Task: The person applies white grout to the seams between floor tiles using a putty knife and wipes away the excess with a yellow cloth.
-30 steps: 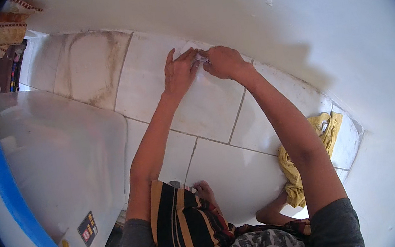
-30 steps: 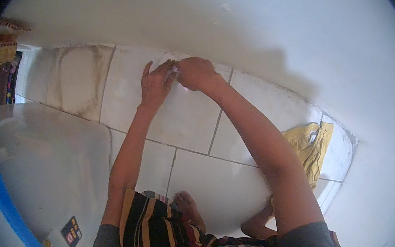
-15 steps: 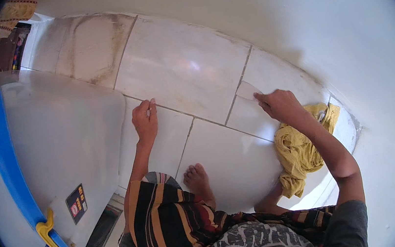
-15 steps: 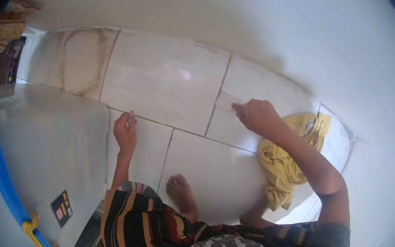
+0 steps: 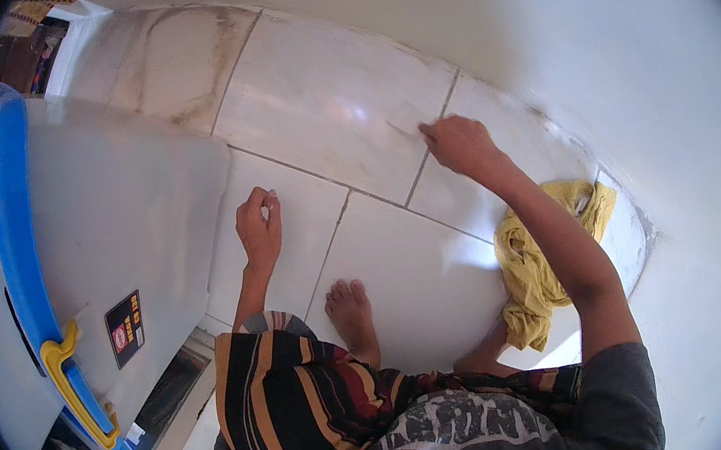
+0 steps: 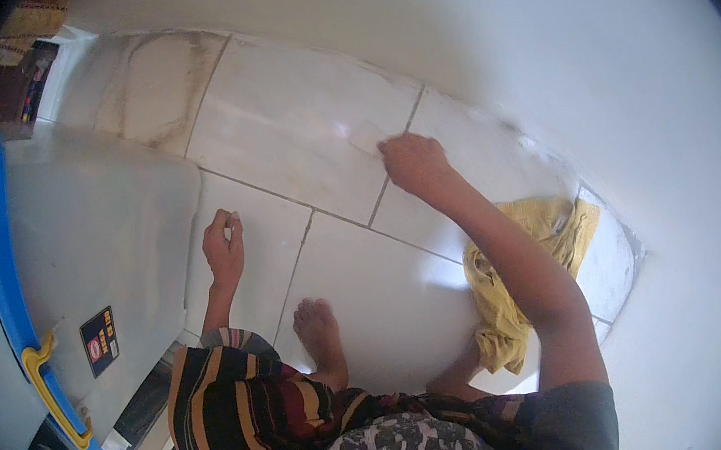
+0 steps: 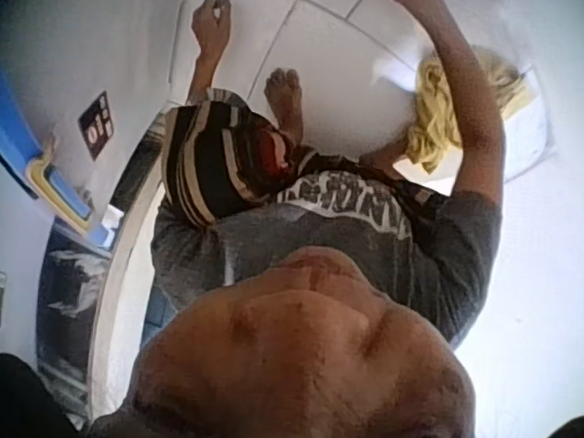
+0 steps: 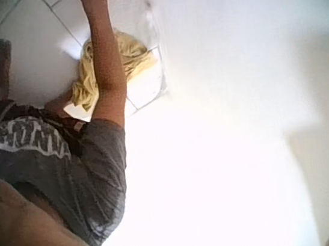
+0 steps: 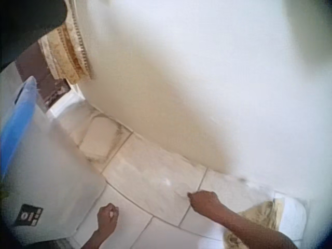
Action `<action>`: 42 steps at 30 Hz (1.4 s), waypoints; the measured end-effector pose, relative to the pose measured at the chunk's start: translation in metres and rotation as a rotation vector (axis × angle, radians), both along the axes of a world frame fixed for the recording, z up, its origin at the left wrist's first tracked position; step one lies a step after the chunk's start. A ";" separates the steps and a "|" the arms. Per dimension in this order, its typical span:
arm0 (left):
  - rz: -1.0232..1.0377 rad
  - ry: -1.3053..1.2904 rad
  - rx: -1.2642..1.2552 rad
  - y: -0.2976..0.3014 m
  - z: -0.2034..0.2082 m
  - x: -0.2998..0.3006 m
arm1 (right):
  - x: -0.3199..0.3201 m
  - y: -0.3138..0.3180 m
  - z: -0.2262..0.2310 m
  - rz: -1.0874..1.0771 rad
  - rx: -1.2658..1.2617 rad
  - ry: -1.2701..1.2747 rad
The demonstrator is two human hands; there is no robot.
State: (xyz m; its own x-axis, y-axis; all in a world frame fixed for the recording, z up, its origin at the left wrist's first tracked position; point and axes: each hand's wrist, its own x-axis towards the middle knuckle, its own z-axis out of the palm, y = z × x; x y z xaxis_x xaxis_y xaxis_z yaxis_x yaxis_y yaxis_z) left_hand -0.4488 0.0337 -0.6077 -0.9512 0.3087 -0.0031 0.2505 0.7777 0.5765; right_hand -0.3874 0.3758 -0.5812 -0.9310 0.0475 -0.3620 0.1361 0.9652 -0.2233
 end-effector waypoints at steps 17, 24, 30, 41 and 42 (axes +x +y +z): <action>-0.294 0.032 0.060 0.046 -0.009 0.012 | -0.052 -0.001 -0.004 -0.130 -0.035 0.024; 0.053 -0.129 0.111 -0.015 -0.013 0.027 | 0.074 -0.052 0.019 0.035 -0.061 -0.195; 0.145 -0.063 0.273 0.002 -0.026 0.019 | 0.008 -0.100 -0.015 0.160 -0.055 0.127; 0.249 -0.145 0.325 -0.023 -0.029 0.026 | 0.009 -0.118 -0.011 0.145 -0.081 0.107; 0.195 -0.102 0.314 -0.018 -0.034 0.024 | -0.006 -0.123 -0.010 0.144 -0.075 0.114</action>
